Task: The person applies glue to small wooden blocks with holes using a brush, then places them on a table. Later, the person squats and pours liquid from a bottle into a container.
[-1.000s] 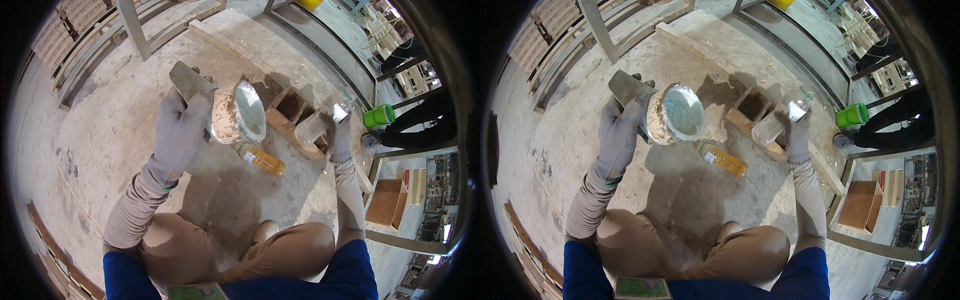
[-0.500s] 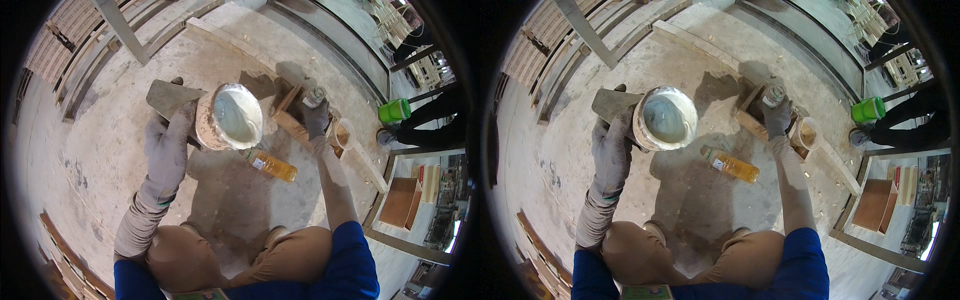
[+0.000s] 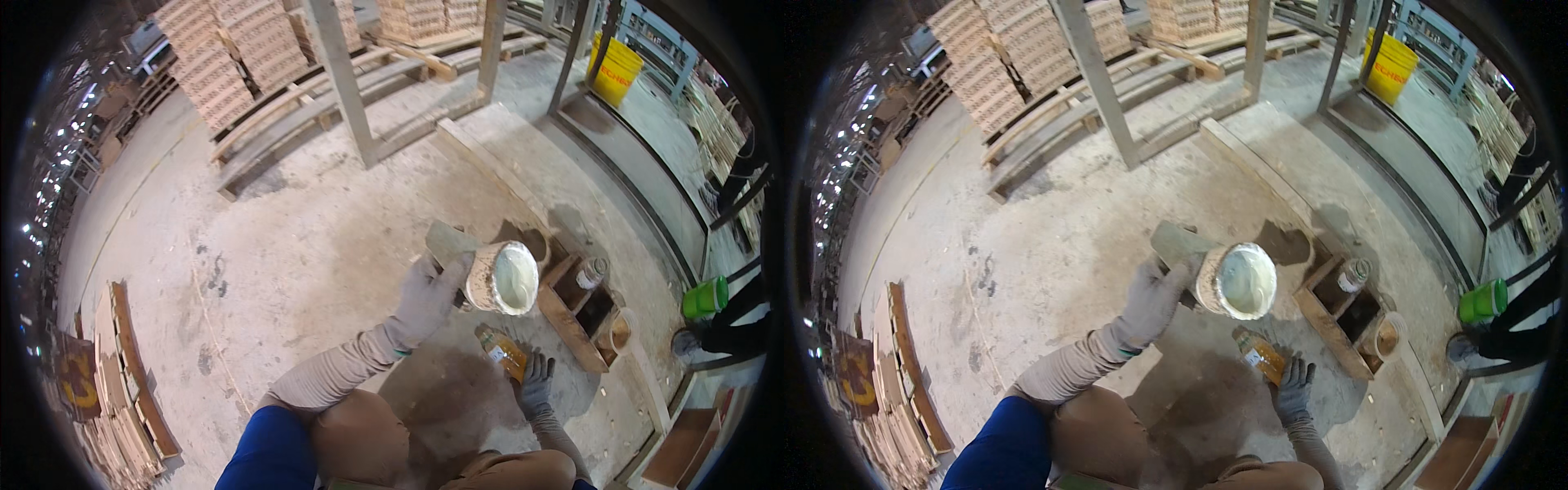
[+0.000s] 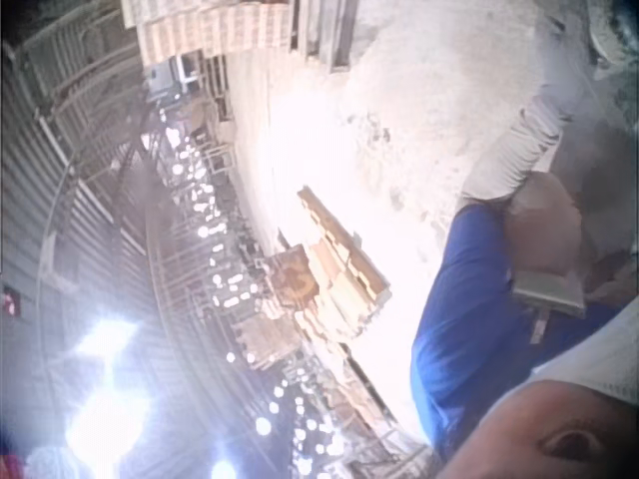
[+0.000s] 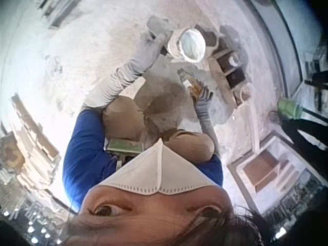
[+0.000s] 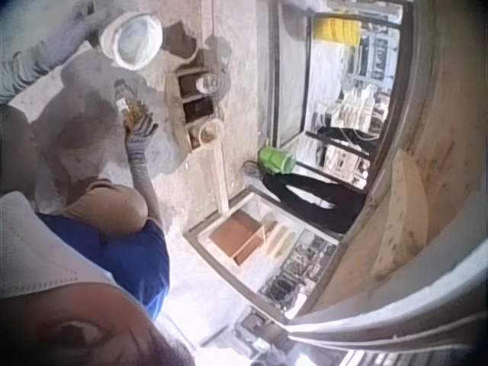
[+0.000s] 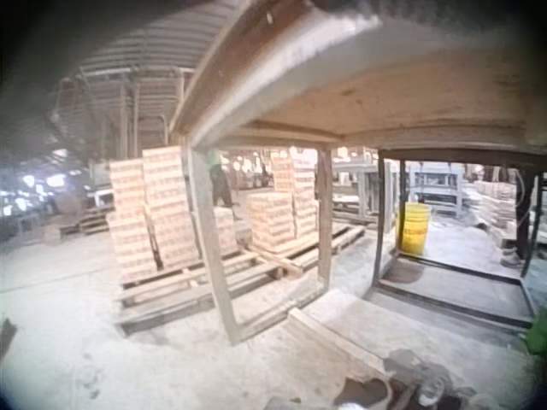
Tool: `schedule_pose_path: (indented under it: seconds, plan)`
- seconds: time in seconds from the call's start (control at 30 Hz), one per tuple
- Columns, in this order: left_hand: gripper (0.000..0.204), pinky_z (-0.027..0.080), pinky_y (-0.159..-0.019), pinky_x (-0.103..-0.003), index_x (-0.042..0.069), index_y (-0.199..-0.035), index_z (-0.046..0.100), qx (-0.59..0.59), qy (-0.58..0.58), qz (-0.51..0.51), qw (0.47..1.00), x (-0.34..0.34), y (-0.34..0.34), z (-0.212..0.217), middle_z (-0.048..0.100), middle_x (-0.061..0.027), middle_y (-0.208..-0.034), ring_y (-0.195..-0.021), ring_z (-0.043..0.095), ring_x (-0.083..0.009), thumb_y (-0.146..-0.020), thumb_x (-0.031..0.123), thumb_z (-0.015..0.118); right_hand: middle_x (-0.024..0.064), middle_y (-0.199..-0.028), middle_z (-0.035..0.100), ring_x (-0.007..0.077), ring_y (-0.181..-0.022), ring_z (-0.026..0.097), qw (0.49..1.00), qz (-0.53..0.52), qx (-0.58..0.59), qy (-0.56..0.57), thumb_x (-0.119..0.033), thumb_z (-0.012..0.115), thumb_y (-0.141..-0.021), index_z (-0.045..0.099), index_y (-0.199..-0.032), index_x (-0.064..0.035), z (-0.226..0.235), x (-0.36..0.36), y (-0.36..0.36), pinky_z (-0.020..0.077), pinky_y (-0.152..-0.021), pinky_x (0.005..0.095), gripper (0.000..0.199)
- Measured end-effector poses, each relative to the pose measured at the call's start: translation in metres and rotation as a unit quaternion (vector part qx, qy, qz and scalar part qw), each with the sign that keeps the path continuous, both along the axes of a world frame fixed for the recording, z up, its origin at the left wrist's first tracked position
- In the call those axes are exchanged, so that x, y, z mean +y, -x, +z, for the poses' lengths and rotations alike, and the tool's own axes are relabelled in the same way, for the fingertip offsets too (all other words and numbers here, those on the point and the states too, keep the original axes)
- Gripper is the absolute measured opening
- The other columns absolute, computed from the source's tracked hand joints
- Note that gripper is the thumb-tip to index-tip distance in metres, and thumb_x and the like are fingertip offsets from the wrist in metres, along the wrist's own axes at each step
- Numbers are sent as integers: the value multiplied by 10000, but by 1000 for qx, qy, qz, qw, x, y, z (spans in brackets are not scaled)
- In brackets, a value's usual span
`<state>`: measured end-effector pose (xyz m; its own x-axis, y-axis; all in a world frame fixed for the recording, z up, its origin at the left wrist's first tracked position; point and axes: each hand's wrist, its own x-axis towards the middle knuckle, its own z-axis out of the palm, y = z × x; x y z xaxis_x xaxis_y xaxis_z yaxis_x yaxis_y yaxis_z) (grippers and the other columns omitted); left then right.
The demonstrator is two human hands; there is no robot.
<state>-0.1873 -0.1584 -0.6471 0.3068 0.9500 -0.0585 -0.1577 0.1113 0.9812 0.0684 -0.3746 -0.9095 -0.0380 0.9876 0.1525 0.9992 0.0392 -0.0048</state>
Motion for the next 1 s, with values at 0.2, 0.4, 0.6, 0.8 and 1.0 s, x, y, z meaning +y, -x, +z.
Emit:
schedule_pose_path:
  seconds: [0.2,0.4,0.6,0.8,1.0]
  plan:
    - [260,467,-546,-230,9,-996,604,-3,-45,7,999,-4,12,3,638,-34,-746,-619,580,-76,-929,249,531,274,-1274,447,409,-1182,434,961,-72,170,206,-434,611,-799,299,-1358,64,13,50,15,293,-1038,476,811]
    - [286,487,-524,-253,-18,-949,621,1,-59,30,998,-24,28,32,647,-60,-731,-585,600,-110,-921,256,544,212,-1207,524,362,-1038,561,981,-107,126,99,-378,700,-707,290,-1389,-8,93,56,-20,439,-903,448,877]
    - [293,496,-521,-260,-14,-966,630,29,-46,-19,998,-29,28,42,656,-59,-757,-618,617,-109,-914,267,564,189,-1158,511,360,-1043,528,957,-108,-119,-241,-281,762,-632,343,-1356,-32,263,41,-75,447,-872,487,873]
    - [271,501,-588,-250,0,-978,635,-81,30,-35,996,-38,20,33,661,-37,-827,-685,616,-102,-927,253,555,124,-1224,471,330,-1178,447,901,29,-243,-358,-172,694,-685,430,-1302,-92,424,51,-11,294,-1051,533,675]
    - [254,550,-559,-283,2,-1082,574,-235,71,-77,966,-38,23,41,657,-107,-924,-698,652,-185,-931,202,532,100,-1177,486,296,-1142,485,849,88,-307,-421,-100,644,-728,486,-1206,-125,460,57,15,315,-1032,581,504]
